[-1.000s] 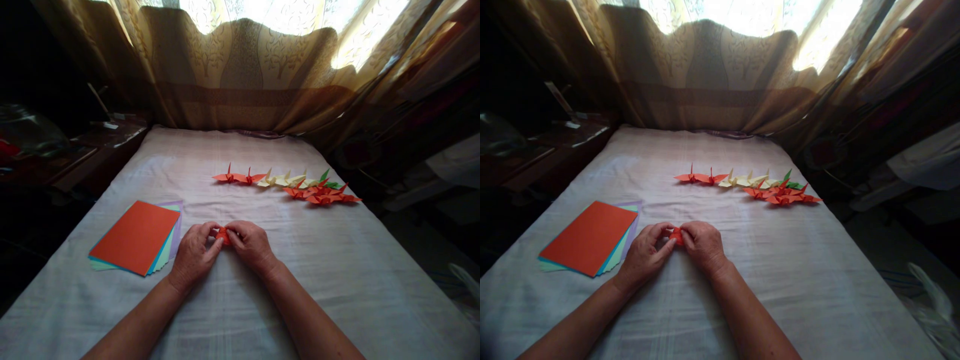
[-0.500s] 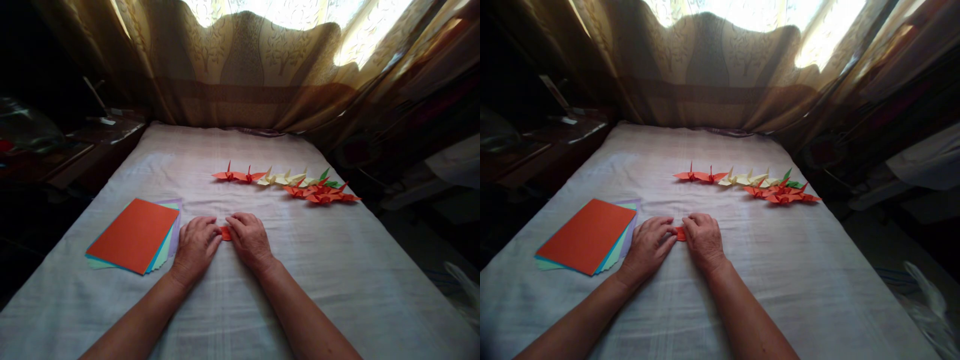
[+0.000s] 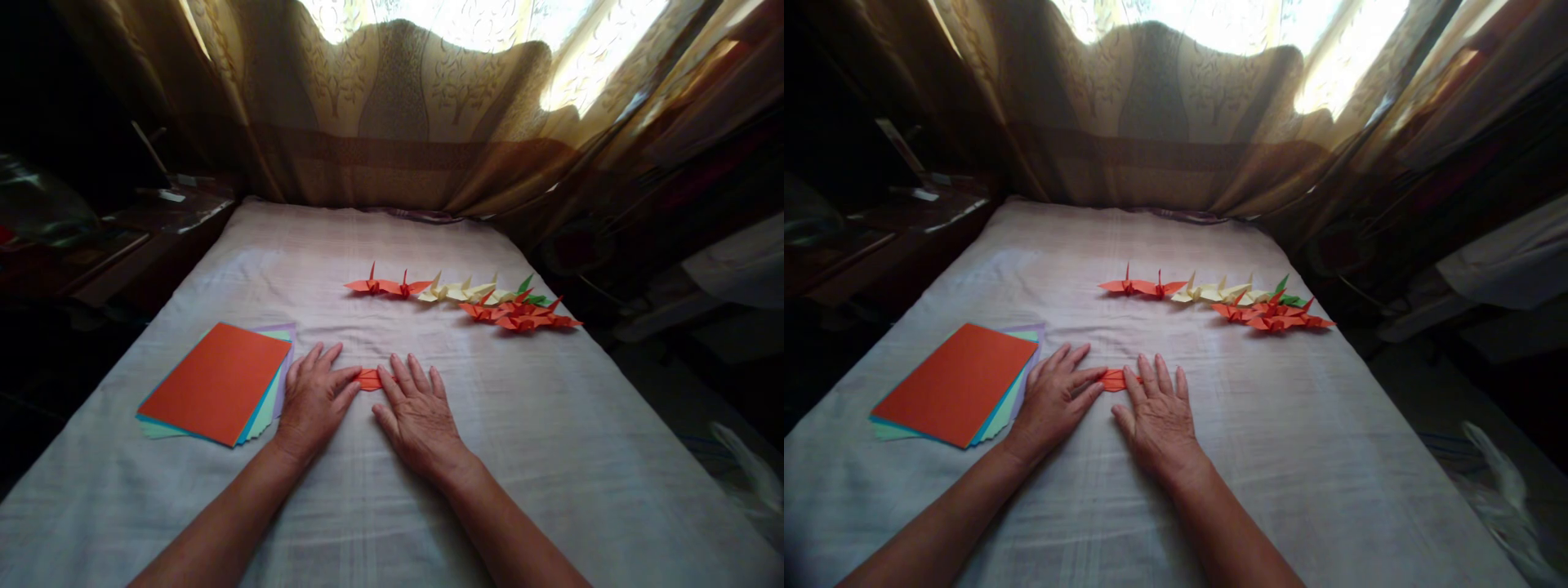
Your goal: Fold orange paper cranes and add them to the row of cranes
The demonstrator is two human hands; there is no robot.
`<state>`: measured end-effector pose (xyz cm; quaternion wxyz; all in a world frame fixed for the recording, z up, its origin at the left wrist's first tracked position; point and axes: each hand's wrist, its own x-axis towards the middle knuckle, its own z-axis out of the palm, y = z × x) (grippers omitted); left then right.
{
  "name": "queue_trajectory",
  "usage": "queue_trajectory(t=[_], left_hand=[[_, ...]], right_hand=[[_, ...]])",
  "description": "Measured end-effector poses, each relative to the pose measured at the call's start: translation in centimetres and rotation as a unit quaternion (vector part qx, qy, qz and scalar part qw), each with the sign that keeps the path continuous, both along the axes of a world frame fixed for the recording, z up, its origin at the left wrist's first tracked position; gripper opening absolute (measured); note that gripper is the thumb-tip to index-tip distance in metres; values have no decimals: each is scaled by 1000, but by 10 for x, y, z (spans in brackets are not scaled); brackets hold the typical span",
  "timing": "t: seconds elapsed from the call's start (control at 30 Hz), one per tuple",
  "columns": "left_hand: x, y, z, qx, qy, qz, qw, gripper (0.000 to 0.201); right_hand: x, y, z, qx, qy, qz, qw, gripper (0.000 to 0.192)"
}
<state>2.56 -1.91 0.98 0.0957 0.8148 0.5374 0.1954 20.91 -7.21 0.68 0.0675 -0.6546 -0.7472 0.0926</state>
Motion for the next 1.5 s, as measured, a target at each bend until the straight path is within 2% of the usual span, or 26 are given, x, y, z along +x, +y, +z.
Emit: queue_trajectory(t=[0.27, 0.4, 0.5, 0.7, 0.97, 1.1, 1.23, 1.33, 1.5], left_hand=[[3, -1, 4, -3, 34, 15, 999, 24], [4, 0, 6, -18, 36, 19, 999, 24], [4, 1, 8, -43, 30, 27, 998, 23], [2, 3, 4, -29, 19, 23, 999, 25], [3, 3, -5, 35, -10, -6, 999, 26], [1, 2, -1, 17, -36, -10, 999, 22], [-1, -1, 1, 40, -57, -26, 997, 14], [-3, 0, 0, 50, -70, -33, 996, 9], [-4, 4, -5, 23, -102, -43, 994, 9]], right_hand=[[2, -4, 5, -20, -26, -51, 998, 63], [-14, -7, 5, 10, -12, 5, 1000, 64], [-22, -9, 4, -4, 2, 39, 999, 64], [-5, -19, 4, -16, 4, -6, 1000, 60], [4, -22, 1, 50, 31, -86, 995, 56], [4, -20, 1, 65, 59, -80, 993, 51], [6, -22, 0, 79, 83, -75, 991, 47], [6, -23, -2, 98, 97, -70, 988, 44], [7, -17, -7, 139, 122, -72, 980, 41]])
